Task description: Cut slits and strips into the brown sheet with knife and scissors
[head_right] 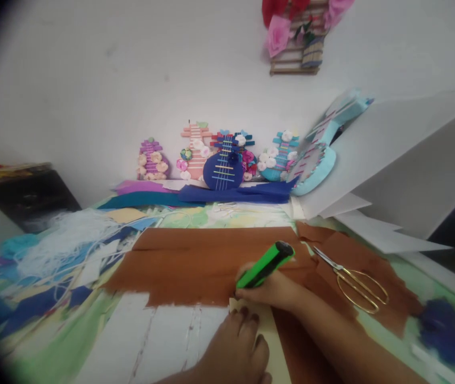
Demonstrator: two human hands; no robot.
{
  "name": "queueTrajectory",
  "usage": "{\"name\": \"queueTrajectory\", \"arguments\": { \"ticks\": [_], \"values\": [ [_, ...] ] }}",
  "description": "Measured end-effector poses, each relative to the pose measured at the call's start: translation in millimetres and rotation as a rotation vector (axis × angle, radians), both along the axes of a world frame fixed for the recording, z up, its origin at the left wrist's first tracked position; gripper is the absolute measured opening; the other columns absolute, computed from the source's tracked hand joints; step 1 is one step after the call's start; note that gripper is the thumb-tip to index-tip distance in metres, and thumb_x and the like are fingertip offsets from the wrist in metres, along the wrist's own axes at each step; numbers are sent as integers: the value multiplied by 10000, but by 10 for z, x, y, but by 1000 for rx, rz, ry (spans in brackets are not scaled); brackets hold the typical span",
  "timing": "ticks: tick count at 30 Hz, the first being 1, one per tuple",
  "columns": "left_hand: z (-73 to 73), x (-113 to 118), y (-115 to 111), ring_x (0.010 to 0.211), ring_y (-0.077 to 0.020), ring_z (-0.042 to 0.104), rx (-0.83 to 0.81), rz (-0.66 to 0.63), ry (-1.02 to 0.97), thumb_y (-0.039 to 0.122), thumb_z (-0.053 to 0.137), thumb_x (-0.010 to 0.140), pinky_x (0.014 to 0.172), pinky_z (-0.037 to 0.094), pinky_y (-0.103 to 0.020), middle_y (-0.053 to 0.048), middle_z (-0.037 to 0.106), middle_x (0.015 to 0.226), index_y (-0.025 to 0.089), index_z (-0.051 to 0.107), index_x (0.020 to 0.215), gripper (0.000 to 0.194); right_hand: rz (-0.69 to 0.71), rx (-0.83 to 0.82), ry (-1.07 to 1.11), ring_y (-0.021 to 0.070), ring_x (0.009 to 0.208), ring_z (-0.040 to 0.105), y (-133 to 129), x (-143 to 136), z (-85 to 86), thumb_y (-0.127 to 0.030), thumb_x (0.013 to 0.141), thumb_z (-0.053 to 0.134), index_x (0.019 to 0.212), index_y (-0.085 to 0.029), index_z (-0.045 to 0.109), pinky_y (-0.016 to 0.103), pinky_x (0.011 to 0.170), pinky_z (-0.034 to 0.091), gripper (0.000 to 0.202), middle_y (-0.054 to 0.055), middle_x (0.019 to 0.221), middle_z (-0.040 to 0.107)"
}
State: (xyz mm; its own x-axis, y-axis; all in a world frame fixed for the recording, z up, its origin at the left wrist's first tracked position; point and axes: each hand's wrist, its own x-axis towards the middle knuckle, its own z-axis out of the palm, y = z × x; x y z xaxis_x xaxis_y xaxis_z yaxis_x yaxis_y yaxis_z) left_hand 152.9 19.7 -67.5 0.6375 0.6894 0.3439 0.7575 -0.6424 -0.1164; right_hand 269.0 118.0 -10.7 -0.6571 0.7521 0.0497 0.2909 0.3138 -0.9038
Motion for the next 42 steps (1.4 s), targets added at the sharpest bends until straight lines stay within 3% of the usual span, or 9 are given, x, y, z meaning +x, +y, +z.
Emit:
{"name": "queueTrajectory", "arguments": {
  "ticks": [5, 9, 12, 18, 30, 37, 40, 42],
  "values": [
    [-113, -24, 43, 897, -331, 522, 113, -21, -48, 462, 518, 684, 724, 386, -443, -139, 583, 984, 161, 600, 826, 343, -180, -18, 44, 159, 801, 561, 27, -39, -62, -311, 653, 608, 829, -195, 555, 269, 708, 457, 217, 20, 831, 595],
    [-148, -7, 73, 818, -300, 561, 191, -46, -73, 498, 505, 679, 667, 420, -391, -126, 611, 890, 167, 598, 754, 352, -93, -112, 51, 154, 771, 570, 14, -34, -82, -314, 641, 620, 819, -188, 562, 262, 688, 463, 225, 15, 797, 600],
    [-110, 34, 42, 821, -302, 564, 194, 33, -118, 508, 532, 645, 682, 430, -385, -119, 614, 877, 160, 597, 708, 359, -65, -144, 49, 150, 761, 570, 34, -20, -109, -309, 645, 620, 812, -193, 568, 251, 671, 461, 210, 11, 794, 601],
    [-17, 26, -40, 864, -307, 551, 137, -32, -78, 476, 506, 680, 681, 440, -384, -110, 604, 931, 171, 599, 758, 328, -117, -177, 56, 131, 680, 559, 98, 10, -183, -349, 647, 626, 853, -212, 561, 231, 595, 444, 256, -1, 762, 603],
    [71, 7, -101, 912, -328, 515, -38, 41, -54, 417, 485, 689, 703, 427, -404, -134, 575, 991, 153, 592, 857, 331, -39, -140, 75, 152, 772, 575, 94, 28, -190, -332, 649, 629, 872, -201, 563, 256, 664, 456, 267, 14, 823, 609],
    [0, -32, -61, 911, -318, 501, 36, 15, -60, 465, 483, 685, 706, 413, -408, -102, 575, 975, 179, 591, 857, 351, -3, -97, 76, 155, 769, 578, 88, 19, -201, -337, 658, 624, 848, -196, 564, 268, 680, 465, 245, 17, 810, 603],
    [85, -71, -58, 897, -306, 490, -13, -14, -60, 454, 488, 698, 733, 397, -410, -105, 559, 975, 165, 587, 879, 355, 8, -104, 78, 154, 772, 583, 87, 11, -193, -326, 658, 625, 848, -198, 558, 268, 689, 465, 239, 12, 810, 608],
    [217, -108, -61, 856, -266, 489, -139, -30, -71, 429, 486, 719, 739, 392, -379, -91, 558, 903, 157, 588, 838, 313, -8, -97, 82, 149, 766, 585, 87, 8, -184, -321, 649, 632, 840, -200, 563, 257, 684, 464, 237, 3, 804, 613]
  ]
}}
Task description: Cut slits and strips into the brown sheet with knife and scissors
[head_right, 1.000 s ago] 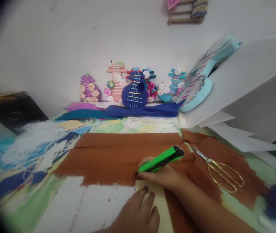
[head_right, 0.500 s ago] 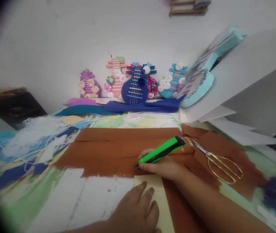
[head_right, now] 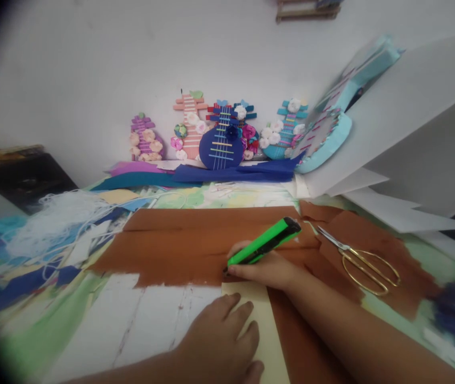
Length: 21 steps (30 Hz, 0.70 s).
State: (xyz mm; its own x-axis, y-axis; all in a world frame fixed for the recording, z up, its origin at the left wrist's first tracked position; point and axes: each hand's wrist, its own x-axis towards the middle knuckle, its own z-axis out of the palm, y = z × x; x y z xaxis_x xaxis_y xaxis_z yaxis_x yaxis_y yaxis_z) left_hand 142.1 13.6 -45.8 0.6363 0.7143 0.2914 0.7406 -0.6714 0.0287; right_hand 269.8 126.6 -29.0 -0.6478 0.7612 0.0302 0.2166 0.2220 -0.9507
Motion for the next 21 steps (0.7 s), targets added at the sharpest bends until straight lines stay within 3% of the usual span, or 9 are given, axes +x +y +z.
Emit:
{"name": "queueTrajectory", "arguments": {
  "ticks": [3, 6, 13, 21],
  "values": [
    [214, -65, 24, 773, -187, 476, -208, 6, -67, 309, 473, 750, 729, 380, -313, -37, 526, 766, 172, 567, 708, 172, -25, 5, 34, 135, 712, 587, 10, -3, -4, -311, 626, 648, 825, -198, 575, 241, 637, 465, 240, -11, 769, 616],
    [317, -118, 77, 797, -161, 461, -293, -2, -122, 263, 495, 750, 761, 362, -283, -14, 508, 800, 177, 563, 709, 117, -41, -55, 96, 118, 616, 581, 28, -6, -33, -298, 621, 649, 818, -189, 560, 236, 573, 465, 242, -25, 682, 607],
    [295, -156, 139, 835, -161, 456, -280, -77, -108, 296, 551, 735, 799, 345, -270, -9, 524, 867, 169, 570, 756, 130, -47, -95, 168, 110, 578, 582, 26, -8, -41, -292, 623, 644, 795, -184, 537, 239, 562, 471, 230, -33, 656, 602],
    [299, -167, 152, 861, -184, 461, -252, -78, -78, 399, 584, 706, 789, 358, -289, -25, 521, 881, 167, 566, 788, 247, -43, -135, 201, 102, 572, 572, 29, -13, -34, -288, 617, 647, 795, -184, 533, 238, 567, 474, 236, -36, 669, 591]
  ]
}}
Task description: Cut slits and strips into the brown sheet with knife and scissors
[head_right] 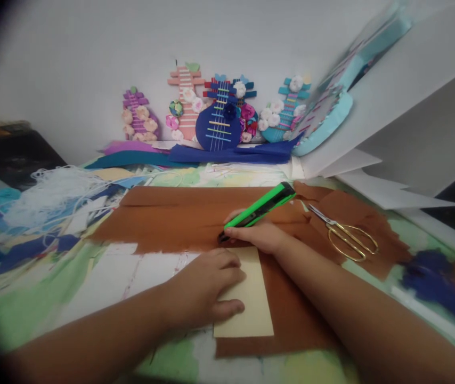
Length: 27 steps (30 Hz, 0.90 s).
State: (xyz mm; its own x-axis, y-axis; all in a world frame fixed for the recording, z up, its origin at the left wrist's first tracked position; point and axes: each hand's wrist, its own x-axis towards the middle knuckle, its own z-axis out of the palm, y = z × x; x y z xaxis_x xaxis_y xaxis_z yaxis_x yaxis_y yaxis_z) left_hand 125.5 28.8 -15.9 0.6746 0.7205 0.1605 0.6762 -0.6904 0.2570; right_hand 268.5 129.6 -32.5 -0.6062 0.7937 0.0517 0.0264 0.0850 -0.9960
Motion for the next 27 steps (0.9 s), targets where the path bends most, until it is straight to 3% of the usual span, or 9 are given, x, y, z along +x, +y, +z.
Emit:
{"name": "queueTrajectory", "arguments": {
  "ticks": [22, 27],
  "values": [
    [-64, 38, 26, 935, -210, 483, 120, 121, 121, 356, 531, 787, 853, 352, -328, -69, 565, 1000, 131, 573, 844, 236, -174, -22, 116, 121, 636, 589, 45, -6, -81, -294, 593, 676, 795, -190, 568, 231, 562, 501, 251, -21, 706, 592],
    [-66, 40, 12, 943, -219, 482, 108, 133, 122, 346, 514, 793, 836, 368, -331, -81, 560, 1014, 123, 571, 870, 243, -256, 164, 28, 134, 658, 587, 49, 22, -74, -316, 596, 674, 796, -198, 590, 248, 590, 495, 247, -5, 741, 602]
  ]
}}
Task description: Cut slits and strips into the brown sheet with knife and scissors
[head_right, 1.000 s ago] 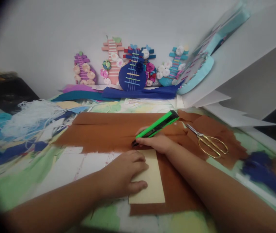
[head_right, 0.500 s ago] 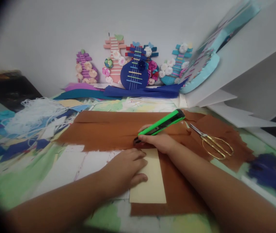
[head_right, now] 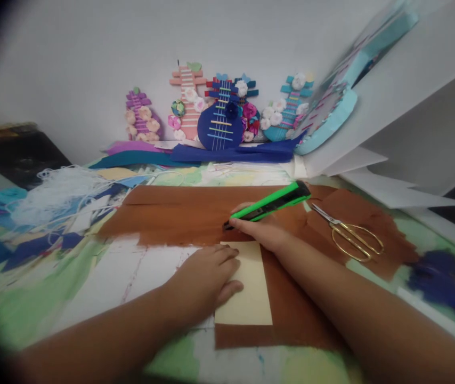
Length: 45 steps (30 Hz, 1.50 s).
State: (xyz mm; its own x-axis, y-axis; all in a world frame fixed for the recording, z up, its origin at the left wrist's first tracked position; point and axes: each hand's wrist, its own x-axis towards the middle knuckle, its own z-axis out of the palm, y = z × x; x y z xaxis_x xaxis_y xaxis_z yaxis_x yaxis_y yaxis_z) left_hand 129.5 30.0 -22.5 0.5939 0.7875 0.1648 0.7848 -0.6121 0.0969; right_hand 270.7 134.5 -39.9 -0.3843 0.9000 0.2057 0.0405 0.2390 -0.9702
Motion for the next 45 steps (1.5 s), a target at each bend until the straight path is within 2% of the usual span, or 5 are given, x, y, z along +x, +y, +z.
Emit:
{"name": "queueTrajectory", "arguments": {
  "ticks": [2, 7, 12, 24, 45],
  "values": [
    [-7, 0, -2, 935, -222, 484, -5, 5, -4, 349, 511, 792, 822, 376, -338, -80, 556, 1014, 127, 570, 863, 241, -40, 46, -29, 128, 638, 585, -12, 3, 20, -321, 601, 670, 801, -198, 593, 251, 603, 494, 247, -2, 738, 604],
    [-11, 1, -24, 923, -223, 480, 9, -7, -8, 358, 504, 793, 808, 378, -344, -78, 558, 972, 131, 566, 861, 245, 0, -77, 70, 113, 571, 587, -37, -29, 57, -326, 597, 671, 800, -192, 569, 244, 572, 503, 264, -12, 688, 605],
    [14, 11, -58, 828, -200, 499, -1, -52, 8, 378, 521, 776, 759, 394, -327, -46, 564, 866, 149, 565, 776, 233, 29, -80, 85, 107, 559, 586, -23, -34, 26, -308, 592, 679, 800, -183, 568, 238, 566, 505, 268, -15, 682, 604],
    [-7, 2, -30, 831, -204, 508, 29, -41, 7, 356, 510, 787, 759, 400, -332, -65, 570, 900, 134, 571, 789, 230, 22, -133, 106, 102, 559, 583, -40, -42, 41, -299, 572, 692, 782, -189, 565, 236, 569, 512, 269, -23, 675, 594],
    [-33, -10, -22, 856, -204, 499, 25, -16, -22, 304, 489, 807, 785, 393, -326, -67, 564, 933, 132, 568, 787, 190, 46, -82, 77, 116, 566, 581, -45, -32, 30, -319, 593, 673, 840, -210, 592, 255, 578, 501, 283, -19, 664, 613]
  ]
}}
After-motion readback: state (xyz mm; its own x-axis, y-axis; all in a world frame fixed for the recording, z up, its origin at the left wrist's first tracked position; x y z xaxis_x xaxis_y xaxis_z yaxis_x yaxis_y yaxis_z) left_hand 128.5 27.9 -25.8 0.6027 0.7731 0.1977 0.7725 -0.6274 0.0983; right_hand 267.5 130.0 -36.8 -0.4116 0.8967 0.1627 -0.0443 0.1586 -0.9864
